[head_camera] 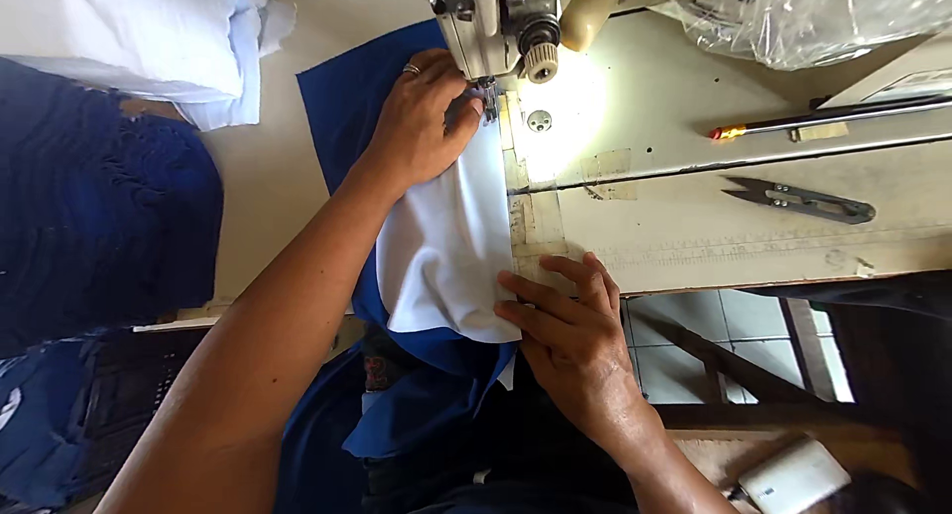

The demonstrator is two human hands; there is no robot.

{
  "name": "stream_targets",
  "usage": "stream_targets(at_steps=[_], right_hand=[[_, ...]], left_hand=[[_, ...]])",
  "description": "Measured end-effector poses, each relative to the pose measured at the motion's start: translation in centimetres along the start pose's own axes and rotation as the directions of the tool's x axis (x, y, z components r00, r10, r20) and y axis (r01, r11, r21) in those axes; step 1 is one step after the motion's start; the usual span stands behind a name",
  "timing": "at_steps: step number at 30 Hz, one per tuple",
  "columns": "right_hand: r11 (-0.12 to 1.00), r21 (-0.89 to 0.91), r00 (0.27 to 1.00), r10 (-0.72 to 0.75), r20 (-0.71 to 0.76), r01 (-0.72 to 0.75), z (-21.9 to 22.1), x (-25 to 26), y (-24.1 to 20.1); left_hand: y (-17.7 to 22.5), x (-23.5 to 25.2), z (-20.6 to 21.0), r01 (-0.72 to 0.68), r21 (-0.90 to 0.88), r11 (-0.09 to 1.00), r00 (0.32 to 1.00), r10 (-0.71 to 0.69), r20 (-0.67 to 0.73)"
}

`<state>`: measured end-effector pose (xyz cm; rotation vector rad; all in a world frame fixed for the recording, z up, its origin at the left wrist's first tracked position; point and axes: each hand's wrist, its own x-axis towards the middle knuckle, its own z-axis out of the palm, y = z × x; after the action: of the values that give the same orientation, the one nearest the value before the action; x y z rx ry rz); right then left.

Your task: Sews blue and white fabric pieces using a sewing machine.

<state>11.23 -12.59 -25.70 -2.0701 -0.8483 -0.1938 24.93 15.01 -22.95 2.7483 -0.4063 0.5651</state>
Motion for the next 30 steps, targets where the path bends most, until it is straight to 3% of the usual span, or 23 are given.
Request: stream_targets(at_steps=[6, 10, 14, 17, 19, 21, 25, 30], right_hand=[[1.0, 0.001, 1.0, -0.008, 0.007, 0.008, 0.0, -0.1, 0.1], [1.0, 0.015, 1.0, 0.016, -0.017, -0.016, 0.1, 0.0, -0.3], [0.999, 0.045, 0.999, 0.011, -0.038, -0.009, -0.1, 0.2, -0.4], [0.999, 0.04, 0.998, -0.004, -0.066, 0.007, 0.1, 0.2, -0.3], [1.0, 0.016, 0.996, -0.024, -0.085, 0.026, 0.1, 0.3, -0.3], [0.999, 0.015, 0.997, -0.032, -0.073, 0.033, -0.1, 0.1, -0.2], [0.998, 0.038, 0.994, -0.038, -0.104, 0.042, 0.4, -0.2, 0.2], [0.999, 0.021, 0.996, -0.043, -0.083, 0.045, 0.6, -0.2, 0.3]], left_hand=[[0.2, 0.0, 0.1, 0.013, 0.003, 1.0, 1.0, -0.013, 0.001], [1.0, 0.2, -1.0, 0.05, 0.0, 0.999, 0.994, -0.05, 0.093], [6.6, -1.6, -4.7, 0.204, 0.089, 0.975, 0.958, -0.218, 0.189], [14.5, -2.1, -3.1, 0.084, -0.036, 0.996, 0.981, -0.076, 0.176], [18.4, 0.8, 0.2, -0.053, -0.18, 0.982, 0.988, 0.077, 0.132], [21.0, 4.9, 3.5, -0.107, -0.242, 0.964, 0.983, 0.138, 0.117], [23.4, 10.6, 6.9, -0.019, -0.119, 0.993, 0.954, 0.053, 0.294], [22.8, 9.4, 4.9, -0.061, -0.059, 0.996, 0.942, 0.077, 0.328]])
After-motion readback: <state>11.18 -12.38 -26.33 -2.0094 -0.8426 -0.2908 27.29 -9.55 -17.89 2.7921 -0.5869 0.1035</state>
